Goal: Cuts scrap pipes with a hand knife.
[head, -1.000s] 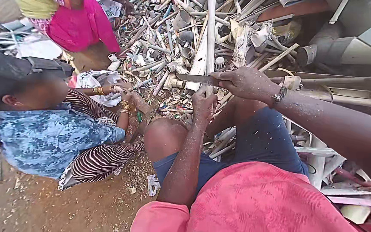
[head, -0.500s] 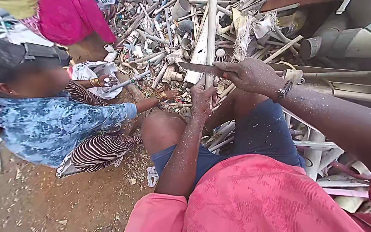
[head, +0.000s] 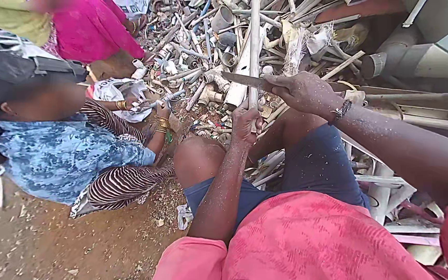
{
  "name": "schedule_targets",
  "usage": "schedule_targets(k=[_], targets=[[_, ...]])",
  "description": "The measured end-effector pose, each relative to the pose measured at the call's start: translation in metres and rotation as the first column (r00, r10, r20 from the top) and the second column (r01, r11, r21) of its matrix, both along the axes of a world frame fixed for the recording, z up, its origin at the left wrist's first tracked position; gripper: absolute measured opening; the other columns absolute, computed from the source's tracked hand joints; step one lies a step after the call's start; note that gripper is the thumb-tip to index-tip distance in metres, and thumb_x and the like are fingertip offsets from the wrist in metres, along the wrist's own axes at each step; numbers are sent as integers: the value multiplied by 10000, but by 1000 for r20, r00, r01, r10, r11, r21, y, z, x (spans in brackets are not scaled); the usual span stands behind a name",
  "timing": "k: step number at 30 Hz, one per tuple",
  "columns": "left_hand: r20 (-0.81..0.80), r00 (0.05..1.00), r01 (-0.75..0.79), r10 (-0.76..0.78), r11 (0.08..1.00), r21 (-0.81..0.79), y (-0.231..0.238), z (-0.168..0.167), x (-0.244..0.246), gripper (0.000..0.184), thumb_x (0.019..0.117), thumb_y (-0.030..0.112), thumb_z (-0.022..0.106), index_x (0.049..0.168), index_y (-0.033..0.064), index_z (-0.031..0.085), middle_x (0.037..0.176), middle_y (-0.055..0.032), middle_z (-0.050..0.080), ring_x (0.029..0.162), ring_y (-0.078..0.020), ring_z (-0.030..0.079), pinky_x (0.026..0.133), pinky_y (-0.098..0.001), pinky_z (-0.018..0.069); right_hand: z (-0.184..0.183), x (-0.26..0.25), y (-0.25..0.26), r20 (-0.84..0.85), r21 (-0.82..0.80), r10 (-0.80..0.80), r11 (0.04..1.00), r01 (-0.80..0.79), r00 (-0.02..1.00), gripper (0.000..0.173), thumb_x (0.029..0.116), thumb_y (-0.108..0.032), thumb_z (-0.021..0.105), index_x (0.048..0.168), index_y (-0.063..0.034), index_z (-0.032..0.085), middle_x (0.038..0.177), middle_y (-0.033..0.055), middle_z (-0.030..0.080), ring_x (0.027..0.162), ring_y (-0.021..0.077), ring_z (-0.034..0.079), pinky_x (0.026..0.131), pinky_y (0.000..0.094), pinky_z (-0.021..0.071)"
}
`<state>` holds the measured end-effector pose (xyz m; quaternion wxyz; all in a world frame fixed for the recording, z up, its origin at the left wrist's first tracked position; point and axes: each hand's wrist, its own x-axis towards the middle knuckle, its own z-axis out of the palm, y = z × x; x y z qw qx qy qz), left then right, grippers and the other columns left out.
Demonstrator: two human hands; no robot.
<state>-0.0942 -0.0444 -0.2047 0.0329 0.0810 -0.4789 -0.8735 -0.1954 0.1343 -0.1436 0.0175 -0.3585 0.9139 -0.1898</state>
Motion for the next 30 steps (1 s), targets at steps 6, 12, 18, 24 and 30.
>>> schedule_targets(k=[6, 12, 18, 24, 30], targets=[[15, 999, 28, -31, 989, 146, -4, 0, 0, 276, 813, 16, 503, 1070, 76, 583, 763, -44, 594, 377, -52, 433, 323, -197, 401, -9, 5, -2, 41, -60, 99, 994, -96, 994, 438, 1090, -393, 432, 1523, -401, 503, 915, 110, 737, 793, 324, 702, 693, 569, 543], [16, 991, 115, -132, 912, 393, -5, 5, 1, 220, 798, 8, 466, 998, 68, 536, 641, -13, 568, 368, -45, 454, 330, -174, 384, -18, 0, -5, 2, -225, 95, 970, -92, 995, 490, 1078, -430, 379, 1502, -263, 560, 933, 163, 738, 797, 350, 704, 733, 600, 532], [83, 992, 74, -99, 963, 258, 5, 16, 4, 359, 799, -22, 443, 1139, 45, 539, 650, -11, 562, 365, -40, 438, 324, -175, 382, -17, -12, -6, 1, -238, -64, 969, 62, 998, 504, 1067, -382, 375, 1531, -253, 523, 995, 243, 735, 839, 474, 705, 738, 714, 502], [130, 991, 18, 41, 906, -422, 7, 18, 4, 253, 879, 12, 616, 1115, -74, 644, 654, -65, 570, 424, -102, 488, 406, -257, 455, -9, -1, -9, -2, -65, -116, 991, 116, 993, 462, 1094, -321, 414, 1551, -352, 479, 965, 269, 724, 857, 532, 687, 708, 728, 492], [220, 973, 102, 70, 725, -681, 6, 17, 3, 224, 919, 116, 676, 1073, -46, 676, 730, -104, 617, 512, -157, 548, 516, -345, 507, -16, 5, -9, 27, 15, -96, 995, 96, 995, 448, 1088, -312, 451, 1530, -353, 508, 957, 256, 729, 860, 510, 695, 712, 713, 505]])
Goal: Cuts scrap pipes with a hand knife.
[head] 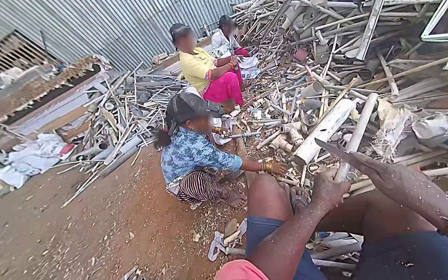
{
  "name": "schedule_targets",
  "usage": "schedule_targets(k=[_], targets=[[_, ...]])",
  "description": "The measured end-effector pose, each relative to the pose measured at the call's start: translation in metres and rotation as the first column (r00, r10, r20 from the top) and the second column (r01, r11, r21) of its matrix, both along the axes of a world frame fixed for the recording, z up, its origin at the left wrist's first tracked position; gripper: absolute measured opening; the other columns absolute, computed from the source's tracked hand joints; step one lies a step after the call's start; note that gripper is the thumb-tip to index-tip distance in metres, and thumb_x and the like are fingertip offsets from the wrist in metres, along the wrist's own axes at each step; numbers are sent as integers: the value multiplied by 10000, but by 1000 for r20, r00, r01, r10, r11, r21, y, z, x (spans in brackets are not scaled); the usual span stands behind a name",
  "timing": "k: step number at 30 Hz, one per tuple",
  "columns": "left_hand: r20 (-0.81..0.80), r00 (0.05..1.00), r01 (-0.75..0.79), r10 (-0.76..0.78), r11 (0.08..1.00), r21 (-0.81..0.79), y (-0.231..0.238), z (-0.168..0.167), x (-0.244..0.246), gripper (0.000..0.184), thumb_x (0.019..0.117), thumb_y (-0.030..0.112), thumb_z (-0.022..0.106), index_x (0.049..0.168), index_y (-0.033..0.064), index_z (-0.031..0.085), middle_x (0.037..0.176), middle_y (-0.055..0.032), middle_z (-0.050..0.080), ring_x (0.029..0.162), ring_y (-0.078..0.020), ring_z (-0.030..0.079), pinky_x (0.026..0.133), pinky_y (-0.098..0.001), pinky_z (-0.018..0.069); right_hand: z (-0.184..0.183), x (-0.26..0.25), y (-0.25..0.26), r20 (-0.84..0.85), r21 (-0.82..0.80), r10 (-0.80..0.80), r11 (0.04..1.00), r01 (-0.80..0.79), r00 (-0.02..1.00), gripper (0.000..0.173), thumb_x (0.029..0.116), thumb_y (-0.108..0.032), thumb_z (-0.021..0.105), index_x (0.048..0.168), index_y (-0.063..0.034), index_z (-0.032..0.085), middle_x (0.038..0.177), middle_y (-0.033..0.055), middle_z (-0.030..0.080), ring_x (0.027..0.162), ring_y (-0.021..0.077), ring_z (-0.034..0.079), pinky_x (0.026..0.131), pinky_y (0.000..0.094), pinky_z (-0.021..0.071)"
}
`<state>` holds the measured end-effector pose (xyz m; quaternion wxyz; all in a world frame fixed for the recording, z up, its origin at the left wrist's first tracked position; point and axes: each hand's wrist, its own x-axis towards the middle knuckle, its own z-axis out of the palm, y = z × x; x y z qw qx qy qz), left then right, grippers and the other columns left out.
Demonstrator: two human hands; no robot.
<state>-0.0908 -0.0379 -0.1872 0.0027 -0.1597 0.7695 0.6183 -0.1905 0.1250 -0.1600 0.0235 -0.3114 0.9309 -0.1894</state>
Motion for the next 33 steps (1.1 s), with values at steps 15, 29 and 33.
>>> schedule_targets(k=[15, 29, 33], targets=[[-15, 999, -38, 36, 995, -93, 0, -8, -9, 201, 892, 115, 692, 1031, -30, 695, 780, -123, 643, 609, -205, 593, 602, -422, 527, -10, 3, -5, 58, -12, -2, 1000, 3, 998, 472, 1084, -320, 430, 1551, -380, 468, 959, 238, 730, 838, 489, 700, 691, 707, 513], [27, 999, -18, 24, 979, -202, 6, -2, -10, 235, 886, 121, 702, 1056, -42, 705, 873, -166, 683, 769, -266, 660, 739, -478, 552, 3, -6, -9, 116, -43, -49, 998, 54, 992, 450, 1094, -291, 454, 1540, -323, 500, 1079, 258, 725, 969, 510, 687, 805, 721, 497], [-14, 996, -93, 92, 982, -165, -2, -5, -17, 289, 885, 114, 692, 1142, -18, 683, 878, -147, 669, 723, -239, 637, 691, -449, 544, 9, 6, -23, 129, 11, 12, 1000, -14, 992, 463, 1097, -334, 433, 1559, -360, 461, 1049, 247, 728, 953, 491, 696, 803, 693, 515]])
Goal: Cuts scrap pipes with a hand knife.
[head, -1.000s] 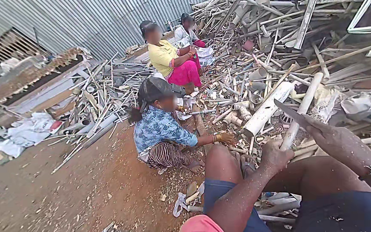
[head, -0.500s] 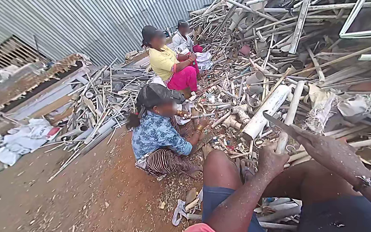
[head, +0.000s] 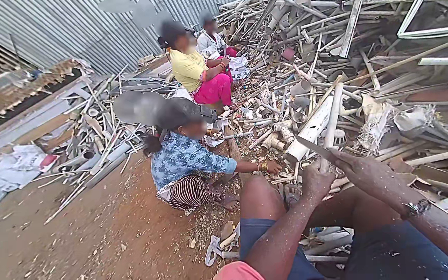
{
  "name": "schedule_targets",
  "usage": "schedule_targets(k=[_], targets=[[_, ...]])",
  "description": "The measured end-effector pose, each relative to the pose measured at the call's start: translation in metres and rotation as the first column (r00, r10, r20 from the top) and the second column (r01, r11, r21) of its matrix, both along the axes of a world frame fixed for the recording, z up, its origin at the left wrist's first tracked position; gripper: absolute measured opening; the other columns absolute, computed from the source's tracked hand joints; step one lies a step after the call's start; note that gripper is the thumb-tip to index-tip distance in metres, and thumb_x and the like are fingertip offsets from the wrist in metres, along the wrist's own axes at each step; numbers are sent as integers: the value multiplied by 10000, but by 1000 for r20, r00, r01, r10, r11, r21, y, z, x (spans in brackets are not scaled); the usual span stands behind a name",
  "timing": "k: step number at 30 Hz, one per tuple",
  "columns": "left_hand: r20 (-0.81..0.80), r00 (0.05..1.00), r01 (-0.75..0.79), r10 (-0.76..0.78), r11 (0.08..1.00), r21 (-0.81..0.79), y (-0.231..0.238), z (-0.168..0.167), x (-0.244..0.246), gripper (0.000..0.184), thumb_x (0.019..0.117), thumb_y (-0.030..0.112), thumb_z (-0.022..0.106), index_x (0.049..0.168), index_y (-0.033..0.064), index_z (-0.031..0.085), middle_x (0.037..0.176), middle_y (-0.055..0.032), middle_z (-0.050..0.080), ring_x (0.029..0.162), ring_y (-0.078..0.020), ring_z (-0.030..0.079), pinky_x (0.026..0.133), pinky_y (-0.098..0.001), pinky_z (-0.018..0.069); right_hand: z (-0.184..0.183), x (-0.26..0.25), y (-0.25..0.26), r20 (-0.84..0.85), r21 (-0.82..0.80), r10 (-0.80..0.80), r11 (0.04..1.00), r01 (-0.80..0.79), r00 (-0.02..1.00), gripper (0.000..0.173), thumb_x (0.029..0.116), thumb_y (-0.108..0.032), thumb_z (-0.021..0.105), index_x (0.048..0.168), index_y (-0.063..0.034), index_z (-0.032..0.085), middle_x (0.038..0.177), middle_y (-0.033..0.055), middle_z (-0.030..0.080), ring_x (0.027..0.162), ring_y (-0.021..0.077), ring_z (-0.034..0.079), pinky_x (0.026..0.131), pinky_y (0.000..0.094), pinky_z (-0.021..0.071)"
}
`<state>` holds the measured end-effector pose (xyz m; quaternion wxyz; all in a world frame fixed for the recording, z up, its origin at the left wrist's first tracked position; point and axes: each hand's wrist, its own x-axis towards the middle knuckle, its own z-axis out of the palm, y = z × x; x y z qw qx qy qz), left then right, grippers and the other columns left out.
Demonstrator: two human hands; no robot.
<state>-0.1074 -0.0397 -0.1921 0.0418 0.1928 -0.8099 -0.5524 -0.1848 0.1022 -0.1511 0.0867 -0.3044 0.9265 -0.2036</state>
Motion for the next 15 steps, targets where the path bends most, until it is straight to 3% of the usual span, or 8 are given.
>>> schedule_targets(k=[2, 5, 7, 10, 11, 13, 15], targets=[[-28, 999, 25, -25, 1000, -6, -1, 3, 4, 366, 891, 112, 683, 1236, -8, 680, 898, -140, 685, 708, -212, 641, 686, -424, 554, 8, -12, 0, -50, -39, -107, 994, 105, 993, 462, 1101, -331, 437, 1562, -357, 456, 965, 264, 711, 895, 500, 679, 754, 696, 497], [-73, 997, -24, 31, 995, 97, -1, -18, 6, 247, 876, 103, 694, 1106, 12, 700, 708, -98, 622, 506, -173, 561, 499, -366, 515, 5, 4, 6, -101, -28, -37, 999, 34, 994, 420, 1090, -327, 471, 1505, -338, 537, 824, 163, 704, 716, 389, 680, 599, 598, 516], [-86, 996, -26, 35, 995, 98, -1, -27, 6, 217, 891, 130, 676, 1084, 31, 683, 668, -108, 615, 435, -194, 546, 425, -381, 508, 5, -2, 8, -70, 29, -3, 1000, 5, 998, 445, 1087, -348, 438, 1526, -395, 492, 915, 156, 724, 800, 388, 700, 651, 610, 530], [-101, 995, -17, 22, 999, 51, 1, -21, 0, 309, 861, 105, 685, 1159, 32, 712, 736, -83, 653, 461, -161, 563, 444, -355, 526, 12, -26, 13, -47, 15, -123, 992, 124, 991, 469, 1085, -346, 411, 1544, -431, 456, 1081, 163, 734, 967, 404, 699, 776, 640, 522], [-104, 994, -20, 25, 999, 43, 1, -20, -2, 302, 857, 101, 690, 1150, 31, 712, 734, -79, 653, 459, -155, 560, 444, -345, 521, 11, -23, 14, -55, 9, -102, 995, 102, 993, 469, 1085, -339, 415, 1546, -411, 463, 1074, 156, 735, 960, 394, 700, 783, 626, 522], [-90, 995, -33, 37, 999, 42, 0, -21, -1, 250, 858, 106, 691, 1094, 24, 695, 710, -78, 638, 454, -163, 560, 443, -346, 522, 5, -10, 13, -90, 26, -10, 1000, 12, 996, 461, 1091, -334, 415, 1548, -370, 468, 922, 146, 718, 824, 376, 695, 689, 592, 528], [-79, 996, -29, 32, 999, 36, 2, -22, 1, 269, 859, 120, 682, 1109, 25, 699, 711, -77, 633, 459, -166, 555, 445, -355, 513, 9, -13, 16, -80, 57, -57, 996, 62, 995, 452, 1094, -358, 409, 1540, -404, 469, 939, 155, 722, 851, 388, 698, 700, 606, 527]])
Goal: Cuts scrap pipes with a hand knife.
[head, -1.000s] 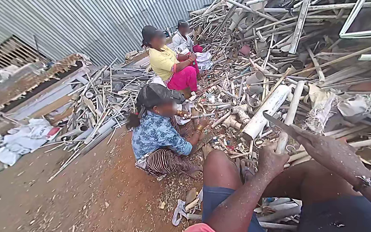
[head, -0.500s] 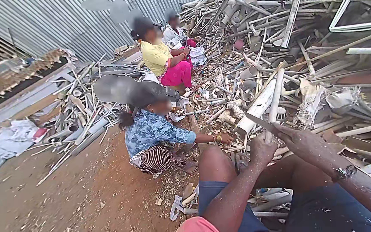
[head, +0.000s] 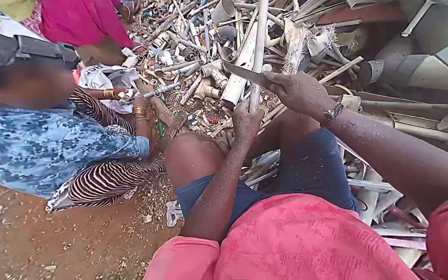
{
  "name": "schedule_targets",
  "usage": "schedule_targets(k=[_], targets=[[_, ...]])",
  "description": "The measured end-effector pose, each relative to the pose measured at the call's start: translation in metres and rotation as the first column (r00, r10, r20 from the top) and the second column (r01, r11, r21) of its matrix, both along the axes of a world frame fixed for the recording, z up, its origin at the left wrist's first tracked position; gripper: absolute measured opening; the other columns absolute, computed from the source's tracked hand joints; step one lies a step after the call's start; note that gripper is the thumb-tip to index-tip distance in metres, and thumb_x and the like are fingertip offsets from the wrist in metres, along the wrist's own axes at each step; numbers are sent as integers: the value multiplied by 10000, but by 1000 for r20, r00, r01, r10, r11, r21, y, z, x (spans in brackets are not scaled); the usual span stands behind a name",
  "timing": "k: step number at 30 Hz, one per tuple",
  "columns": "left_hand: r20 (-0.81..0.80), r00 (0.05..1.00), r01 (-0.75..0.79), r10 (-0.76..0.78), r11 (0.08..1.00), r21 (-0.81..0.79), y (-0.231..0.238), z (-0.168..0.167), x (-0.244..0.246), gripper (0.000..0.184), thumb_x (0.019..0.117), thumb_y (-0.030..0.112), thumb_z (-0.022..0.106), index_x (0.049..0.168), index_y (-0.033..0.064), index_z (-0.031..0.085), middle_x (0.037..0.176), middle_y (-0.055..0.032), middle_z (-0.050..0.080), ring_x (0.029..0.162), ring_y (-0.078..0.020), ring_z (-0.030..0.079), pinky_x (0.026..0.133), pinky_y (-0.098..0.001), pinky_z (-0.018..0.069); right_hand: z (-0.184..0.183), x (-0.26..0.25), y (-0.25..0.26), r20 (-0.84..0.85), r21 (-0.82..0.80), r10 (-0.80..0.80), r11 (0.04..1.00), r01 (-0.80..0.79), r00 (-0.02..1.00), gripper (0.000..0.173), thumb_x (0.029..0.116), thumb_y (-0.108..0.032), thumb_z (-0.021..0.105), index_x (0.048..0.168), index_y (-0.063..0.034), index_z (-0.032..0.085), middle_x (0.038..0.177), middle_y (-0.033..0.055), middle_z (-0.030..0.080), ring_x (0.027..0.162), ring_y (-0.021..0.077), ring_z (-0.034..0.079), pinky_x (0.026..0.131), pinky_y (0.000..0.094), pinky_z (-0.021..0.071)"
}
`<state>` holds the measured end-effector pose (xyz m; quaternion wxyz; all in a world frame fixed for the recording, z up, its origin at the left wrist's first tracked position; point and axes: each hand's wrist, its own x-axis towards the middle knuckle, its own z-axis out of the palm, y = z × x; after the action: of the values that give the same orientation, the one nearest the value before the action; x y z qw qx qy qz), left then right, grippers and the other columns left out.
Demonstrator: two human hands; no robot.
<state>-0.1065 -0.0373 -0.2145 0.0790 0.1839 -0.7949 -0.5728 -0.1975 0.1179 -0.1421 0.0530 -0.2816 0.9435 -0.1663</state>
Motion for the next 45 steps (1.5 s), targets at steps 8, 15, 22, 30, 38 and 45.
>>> schedule_targets(k=[8, 15, 22, 30, 38, 45], targets=[[20, 999, -28, 33, 980, -196, 2, 13, -2, 265, 856, 116, 700, 1107, 33, 715, 791, -88, 669, 616, -185, 622, 591, -411, 542, 1, 12, -5, -10, 16, 77, 997, -77, 997, 447, 1088, -356, 418, 1526, -409, 489, 921, 147, 720, 827, 382, 696, 675, 595, 523], [23, 1000, -2, 8, 966, -258, 4, 13, 5, 325, 858, 127, 694, 1168, 36, 720, 833, -99, 693, 673, -201, 642, 639, -433, 540, 5, 9, 0, 8, 45, 52, 998, -52, 999, 462, 1086, -331, 424, 1539, -404, 474, 963, 167, 718, 857, 403, 693, 684, 615, 517], [10, 1000, -3, 6, 959, -284, 9, 11, 8, 286, 845, 129, 701, 1116, 44, 731, 796, -76, 678, 676, -191, 626, 641, -429, 521, 2, 10, 4, -29, 41, 43, 998, -41, 999, 470, 1084, -336, 412, 1545, -409, 461, 920, 166, 715, 837, 407, 693, 674, 603, 516], [-4, 1000, -17, 16, 955, -295, 7, 16, 6, 319, 846, 121, 695, 1154, 48, 730, 815, -87, 683, 695, -199, 635, 656, -435, 524, -5, 16, 1, -41, -41, 21, 999, -23, 999, 462, 1083, -333, 422, 1537, -397, 480, 921, 145, 720, 825, 381, 694, 680, 592, 523], [17, 998, -53, 60, 959, -279, 4, 18, 1, 277, 847, 124, 695, 1112, 45, 721, 797, -83, 675, 682, -199, 634, 644, -447, 524, -1, 18, -9, 33, -23, 62, 998, -61, 998, 463, 1089, -346, 426, 1547, -404, 461, 967, 147, 730, 860, 381, 701, 706, 607, 527], [19, 999, -21, 28, 962, -273, 5, 13, 7, 265, 841, 114, 698, 1096, 43, 722, 786, -86, 670, 666, -202, 631, 628, -438, 527, 0, 10, -6, -10, 20, 15, 1000, -15, 1000, 475, 1081, -329, 420, 1546, -415, 455, 940, 170, 717, 852, 410, 692, 685, 618, 514]])
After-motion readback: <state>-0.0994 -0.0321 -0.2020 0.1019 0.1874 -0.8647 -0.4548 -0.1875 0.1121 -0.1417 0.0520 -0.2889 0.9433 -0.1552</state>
